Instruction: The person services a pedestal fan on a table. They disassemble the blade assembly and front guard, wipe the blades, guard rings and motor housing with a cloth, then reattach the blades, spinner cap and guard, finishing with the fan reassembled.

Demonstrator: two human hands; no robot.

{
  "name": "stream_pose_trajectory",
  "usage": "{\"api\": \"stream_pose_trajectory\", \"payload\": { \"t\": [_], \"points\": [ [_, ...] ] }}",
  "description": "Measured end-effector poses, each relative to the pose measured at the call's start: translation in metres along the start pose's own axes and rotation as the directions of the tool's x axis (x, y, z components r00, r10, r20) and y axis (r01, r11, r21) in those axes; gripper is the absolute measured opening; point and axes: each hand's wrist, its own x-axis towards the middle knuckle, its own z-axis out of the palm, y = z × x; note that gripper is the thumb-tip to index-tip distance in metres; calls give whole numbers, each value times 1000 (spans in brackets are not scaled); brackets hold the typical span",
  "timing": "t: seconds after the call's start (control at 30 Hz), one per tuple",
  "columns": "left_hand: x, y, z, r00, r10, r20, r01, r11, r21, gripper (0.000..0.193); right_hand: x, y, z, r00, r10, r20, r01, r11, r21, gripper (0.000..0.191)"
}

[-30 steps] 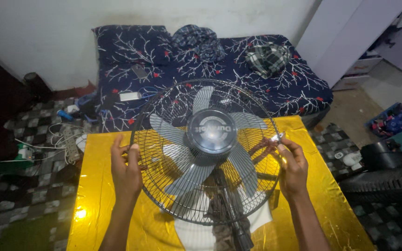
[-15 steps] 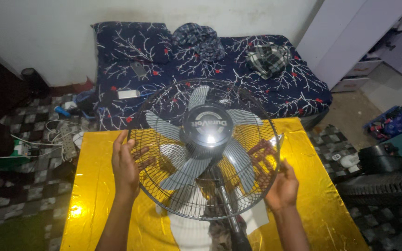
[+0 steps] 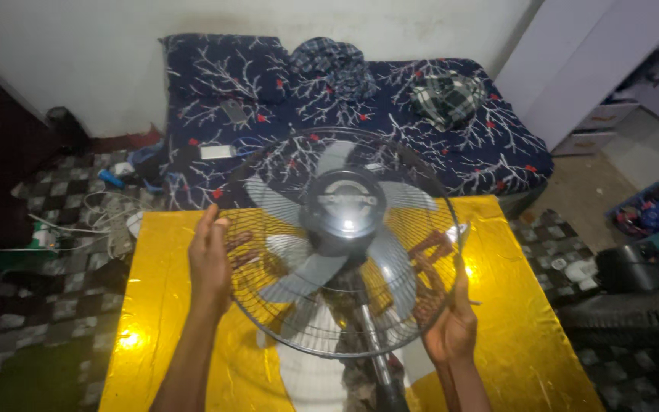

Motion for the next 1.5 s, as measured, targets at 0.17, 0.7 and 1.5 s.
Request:
{"api": "stream_pose_trajectory", "payload": {
  "t": [0.17, 0.7, 1.5],
  "points": [
    [-2, -4, 0, 999, -40, -36, 40, 999, -12, 73, 11, -22, -3, 993, 101, 57, -90, 981, -170, 63],
    [13, 18, -13, 967, -153, 201, 137, 986, 92, 48, 155, -78, 96, 944, 329, 27, -196, 624, -756, 98],
    [11, 64, 16, 622, 381, 684, -780, 223, 585, 59, 160, -85, 125, 877, 442, 187, -137, 603, -786, 100]
  ]
}}
